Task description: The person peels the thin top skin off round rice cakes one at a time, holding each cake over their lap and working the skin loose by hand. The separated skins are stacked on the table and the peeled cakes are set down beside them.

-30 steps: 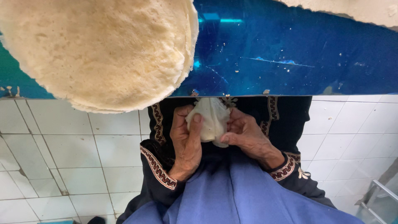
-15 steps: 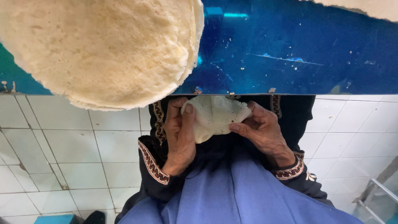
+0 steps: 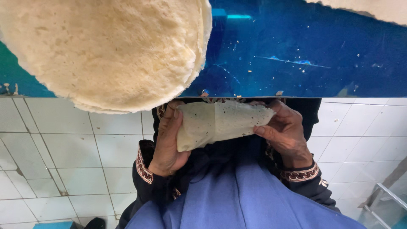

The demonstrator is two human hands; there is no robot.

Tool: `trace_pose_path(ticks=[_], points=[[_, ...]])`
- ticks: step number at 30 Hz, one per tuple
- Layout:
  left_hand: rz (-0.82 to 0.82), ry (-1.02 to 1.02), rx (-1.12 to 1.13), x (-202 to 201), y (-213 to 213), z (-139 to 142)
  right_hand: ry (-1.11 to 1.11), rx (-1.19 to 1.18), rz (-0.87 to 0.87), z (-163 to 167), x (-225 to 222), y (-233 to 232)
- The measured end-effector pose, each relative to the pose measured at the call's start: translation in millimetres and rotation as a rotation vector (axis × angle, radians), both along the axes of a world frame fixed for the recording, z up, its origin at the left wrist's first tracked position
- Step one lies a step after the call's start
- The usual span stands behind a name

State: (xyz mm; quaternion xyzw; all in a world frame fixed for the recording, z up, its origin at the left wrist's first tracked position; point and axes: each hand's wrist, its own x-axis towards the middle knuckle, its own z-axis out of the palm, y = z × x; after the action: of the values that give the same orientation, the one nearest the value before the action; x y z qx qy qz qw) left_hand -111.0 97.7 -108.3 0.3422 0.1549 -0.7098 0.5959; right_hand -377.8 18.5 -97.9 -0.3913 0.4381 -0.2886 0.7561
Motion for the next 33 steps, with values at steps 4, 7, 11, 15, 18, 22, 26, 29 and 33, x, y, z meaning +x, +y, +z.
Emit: trace_pose_path(ticks=[4, 7, 11, 15, 18, 22, 26, 29, 33], points=[[0.010, 0.134, -0.031, 5.7, 9.8, -4.7, 0.026, -0.109, -0.060, 10.0, -15.1, -1.4], [0.031, 0.273, 0.027, 8.7, 17.3, -9.1, 0.008, -0.147, -0.138, 23.9, -29.3, 1.1], [0.084, 0.385, 0.065, 16.2, 24.0, -15.5, 0.012, -0.189, -0.213, 49.1, -45.0, 6.4], [0.035, 0.306, 0.104, 19.2, 21.7, -23.0, -0.007, -0.204, -0.237, 93.7, -63.2, 3.1], [-0.014, 0.284, 0.064, 5.7, 11.5, -30.9, 0.018, -0.215, -0.302, 129.6, -72.3, -1.0], [-0.141, 0.221, -0.006, -17.8, -14.9, -49.0, -0.043, -0.257, -0.293, 171.4, -82.9, -26.7], [-0.165, 0.098, 0.043, -25.1, -36.3, -61.0, 0.097, -0.321, -0.277, 209.9, -77.9, -62.0], [-0.161, 0.098, -0.041, -25.2, -44.8, -59.8, 0.200, -0.411, -0.172, 229.7, -65.0, -113.8], [-0.194, 0.084, -0.048, -26.2, -54.5, -52.5, 0.420, -0.601, -0.089, 241.8, -32.7, -191.8]])
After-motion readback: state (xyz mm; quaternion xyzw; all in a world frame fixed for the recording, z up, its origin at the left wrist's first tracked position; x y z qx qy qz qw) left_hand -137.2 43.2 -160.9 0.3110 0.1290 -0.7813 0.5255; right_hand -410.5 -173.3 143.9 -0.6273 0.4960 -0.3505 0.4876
